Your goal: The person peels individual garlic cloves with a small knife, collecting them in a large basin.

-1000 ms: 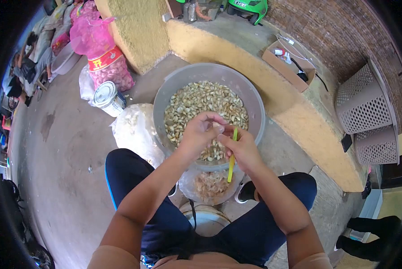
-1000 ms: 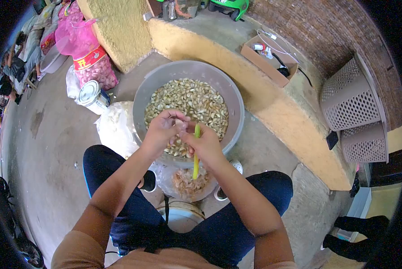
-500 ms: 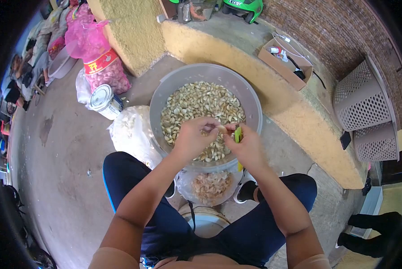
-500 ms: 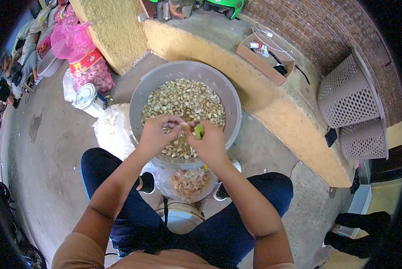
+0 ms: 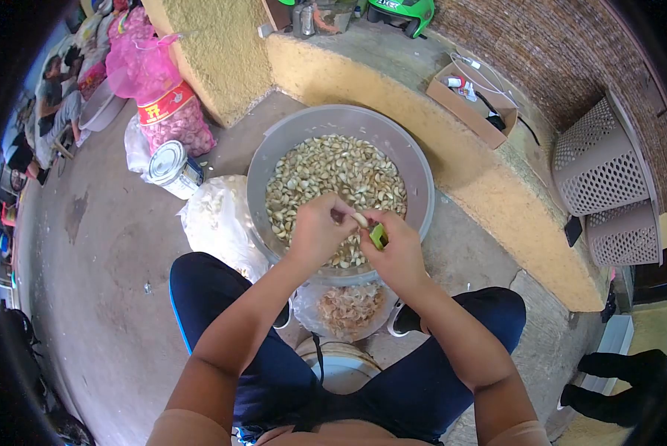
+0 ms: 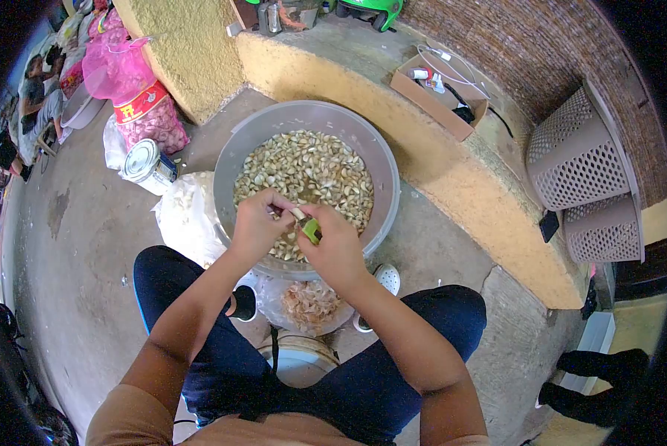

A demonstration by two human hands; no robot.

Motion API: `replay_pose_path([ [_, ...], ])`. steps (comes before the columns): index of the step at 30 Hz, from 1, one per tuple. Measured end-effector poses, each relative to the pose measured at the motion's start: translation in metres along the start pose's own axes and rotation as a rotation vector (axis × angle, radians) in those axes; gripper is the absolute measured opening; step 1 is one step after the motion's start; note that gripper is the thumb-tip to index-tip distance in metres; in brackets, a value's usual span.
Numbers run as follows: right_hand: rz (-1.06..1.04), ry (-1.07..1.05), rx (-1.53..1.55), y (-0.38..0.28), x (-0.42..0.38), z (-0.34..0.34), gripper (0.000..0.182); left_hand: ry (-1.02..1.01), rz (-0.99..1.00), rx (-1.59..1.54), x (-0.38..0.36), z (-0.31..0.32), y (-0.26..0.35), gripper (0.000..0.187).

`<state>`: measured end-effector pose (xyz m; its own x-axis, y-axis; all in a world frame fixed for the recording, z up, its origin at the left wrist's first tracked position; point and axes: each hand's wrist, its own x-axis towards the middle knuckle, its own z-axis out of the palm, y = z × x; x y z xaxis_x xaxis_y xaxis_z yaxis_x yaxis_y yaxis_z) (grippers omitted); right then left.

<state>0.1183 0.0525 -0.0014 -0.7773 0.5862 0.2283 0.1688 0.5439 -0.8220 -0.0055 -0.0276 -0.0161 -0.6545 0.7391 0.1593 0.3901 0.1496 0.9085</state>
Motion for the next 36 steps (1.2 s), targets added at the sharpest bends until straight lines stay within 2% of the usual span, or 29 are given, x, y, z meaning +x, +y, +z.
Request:
replay_pose_path([
  [3, -0.052, 0.010, -0.034, 0.001, 0.001, -0.002, 0.025, -0.058, 0.157, 0.114, 0.000, -0.002, -0.007, 0.010],
  [6, -0.016, 0.037, 0.001, 0.004, 0.005, -0.005, 0.020, -0.096, 0.190, 0.091, -0.003, -0.003, -0.001, 0.008],
  [9, 0.321, -0.029, 0.280, 0.007, 0.009, -0.009, 0.019, -0.187, 0.087, -0.137, 0.001, -0.002, -0.007, 0.005],
  [12, 0.444, -0.046, 0.457, 0.012, 0.014, -0.014, 0.019, -0.346, -0.214, -0.520, 0.000, -0.006, 0.001, 0.006],
  [15, 0.483, -0.090, 0.568, 0.014, 0.016, -0.017, 0.018, -0.404, -0.247, -0.517, 0.001, -0.010, 0.006, 0.009],
  [18, 0.487, -0.144, 0.588, 0.013, 0.017, -0.020, 0.019, -0.413, -0.177, -0.508, 0.003, -0.007, -0.006, 0.012],
  [21, 0.504, -0.203, 0.580, 0.015, 0.018, -0.022, 0.020, -0.479, -0.313, -0.468, 0.005, -0.014, 0.000, 0.012],
  [24, 0.518, -0.262, 0.595, 0.017, 0.016, -0.022, 0.021, -0.494, -0.322, -0.467, 0.006, -0.013, -0.002, 0.015],
  [27, 0.477, -0.201, 0.393, 0.006, 0.017, -0.024, 0.021, -0.402, -0.332, -0.566, 0.003, -0.011, 0.006, 0.016],
  [30, 0.324, -0.195, 0.220, 0.009, 0.017, -0.022, 0.025, -0.374, -0.200, -0.583, 0.001, -0.003, 0.002, 0.021],
  [33, 0.516, -0.269, 0.393, -0.012, 0.017, -0.030, 0.028, -0.459, -0.345, -0.483, 0.005, -0.011, 0.005, 0.024],
  [36, 0.290, -0.167, 0.201, 0.002, 0.015, -0.026, 0.034, -0.406, -0.439, -0.818, 0.005, -0.014, 0.003, 0.024],
])
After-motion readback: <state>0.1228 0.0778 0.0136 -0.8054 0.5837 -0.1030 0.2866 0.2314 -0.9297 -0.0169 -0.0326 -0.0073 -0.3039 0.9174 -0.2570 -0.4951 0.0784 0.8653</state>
